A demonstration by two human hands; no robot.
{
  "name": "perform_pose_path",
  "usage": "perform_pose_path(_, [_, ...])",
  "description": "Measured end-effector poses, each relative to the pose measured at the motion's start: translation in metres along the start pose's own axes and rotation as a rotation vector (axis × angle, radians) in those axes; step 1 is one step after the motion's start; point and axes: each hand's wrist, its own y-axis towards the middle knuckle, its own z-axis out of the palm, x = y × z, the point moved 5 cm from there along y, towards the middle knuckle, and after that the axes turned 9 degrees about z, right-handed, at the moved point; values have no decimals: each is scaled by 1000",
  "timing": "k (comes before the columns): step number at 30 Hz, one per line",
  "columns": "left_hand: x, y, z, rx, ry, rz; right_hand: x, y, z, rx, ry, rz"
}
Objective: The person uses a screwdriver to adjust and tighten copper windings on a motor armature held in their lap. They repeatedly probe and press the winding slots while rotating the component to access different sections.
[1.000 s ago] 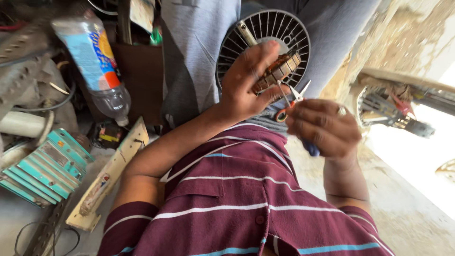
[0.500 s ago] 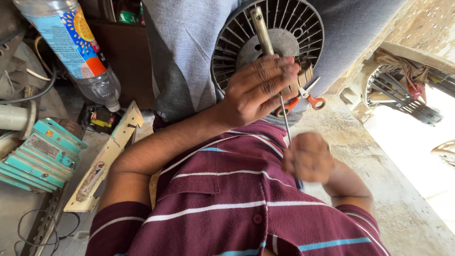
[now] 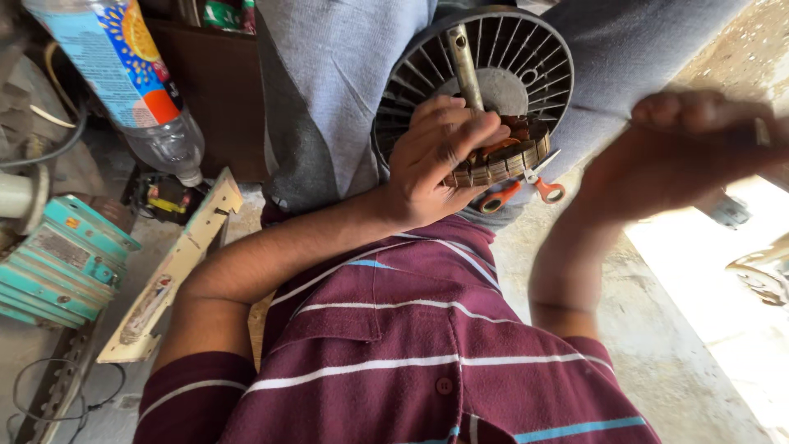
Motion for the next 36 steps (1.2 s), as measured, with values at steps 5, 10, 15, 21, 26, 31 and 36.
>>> perform_pose_path(5, [7,9,2,63,-34,14,-55,32,59,266,142,218])
perform_pose_path(10, [9,14,-2,207,-88,47,-66,22,67,226,286,342])
perform_pose_path(15, [24,18,14,216,-112,71,-62,28,59,213,317,365])
perform_pose_path(21, [33,16,11,274,-145,40,-26,22,69,50,364,299])
perform_pose_path(26, [38,18,14,190,-185,19,-15,11,78,113,318,717])
perform_pose_path(31, [41,12,13,194,-251,54,-18,7,79,206,204,899])
perform_pose_path(36, [39,8,15,211,-234,53,-16,5,75,254,145,862])
